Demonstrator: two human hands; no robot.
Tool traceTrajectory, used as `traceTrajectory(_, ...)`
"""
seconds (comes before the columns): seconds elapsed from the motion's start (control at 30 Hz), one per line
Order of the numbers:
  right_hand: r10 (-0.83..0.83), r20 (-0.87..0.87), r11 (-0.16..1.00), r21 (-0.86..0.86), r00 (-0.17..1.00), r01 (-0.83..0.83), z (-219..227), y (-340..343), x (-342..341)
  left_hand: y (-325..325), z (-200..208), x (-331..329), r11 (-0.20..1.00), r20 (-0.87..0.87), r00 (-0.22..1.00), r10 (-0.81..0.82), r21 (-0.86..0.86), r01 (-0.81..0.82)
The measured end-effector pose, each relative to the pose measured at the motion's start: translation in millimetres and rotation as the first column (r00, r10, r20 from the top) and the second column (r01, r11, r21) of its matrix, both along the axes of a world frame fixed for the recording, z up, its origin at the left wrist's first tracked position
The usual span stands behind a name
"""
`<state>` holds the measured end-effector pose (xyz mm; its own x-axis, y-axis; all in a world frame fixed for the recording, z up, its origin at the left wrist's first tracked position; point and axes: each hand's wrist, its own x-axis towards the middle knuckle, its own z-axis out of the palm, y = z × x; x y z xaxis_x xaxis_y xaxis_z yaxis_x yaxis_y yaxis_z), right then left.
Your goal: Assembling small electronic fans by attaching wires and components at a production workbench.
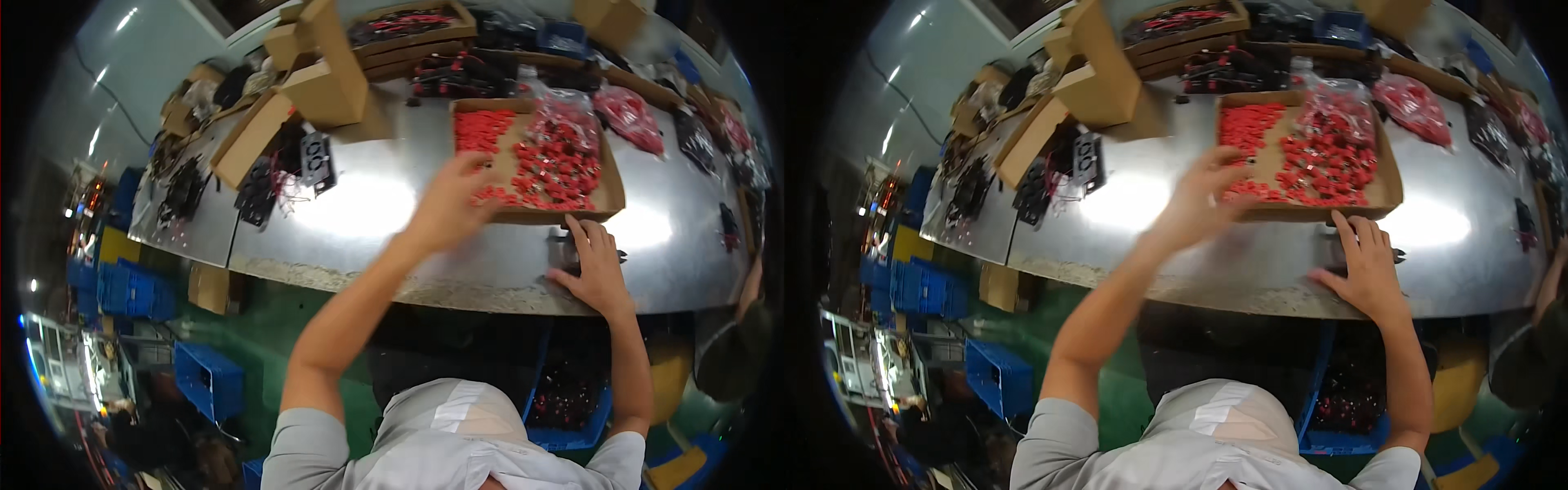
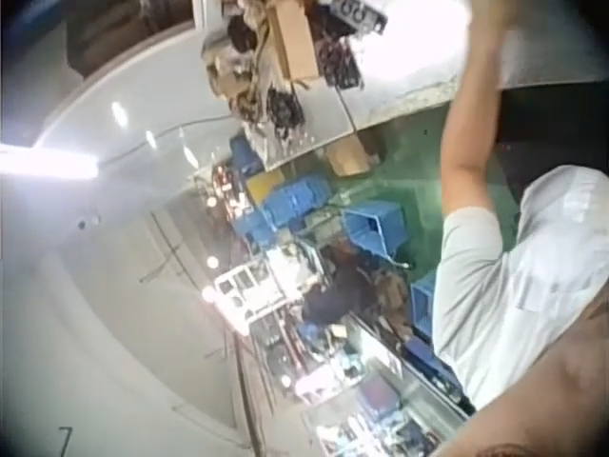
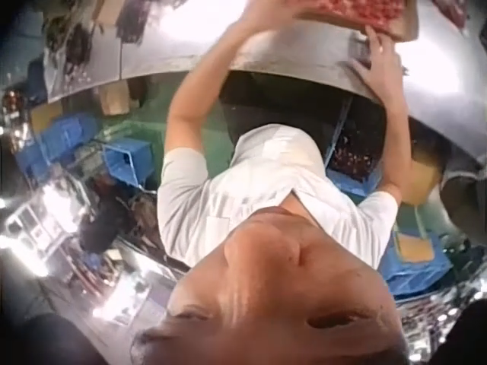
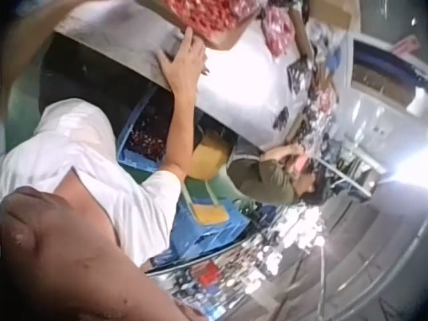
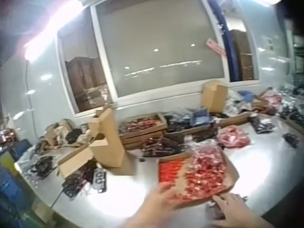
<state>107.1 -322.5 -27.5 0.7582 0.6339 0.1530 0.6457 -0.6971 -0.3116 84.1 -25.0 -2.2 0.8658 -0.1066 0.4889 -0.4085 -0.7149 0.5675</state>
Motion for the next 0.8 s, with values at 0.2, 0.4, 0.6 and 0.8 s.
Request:
traceTrajectory(0.2,0.101,0.009,0.995,0.002,0.995,-0.101,7,1,9,211,1,-51,0.768,0.090,0.819,0.567,0.302,-0.565)
traceTrajectory(0.4,-0.002,0.088,0.936,0.350,0.996,-0.030,21,35,36,263,0,-12,0.473,-0.104,0.562,0.821,0.677,-0.564)
traceTrajectory(0.6,-0.023,0.071,0.957,0.291,0.997,0.002,30,75,99,256,-9,12,0.499,-0.239,0.459,0.856,0.617,-0.608)
traceTrajectory(0.8,0.014,0.155,1.000,-0.024,0.988,-0.010,8,134,130,215,17,-36,0.640,-0.192,0.945,0.265,-0.698,-0.321)
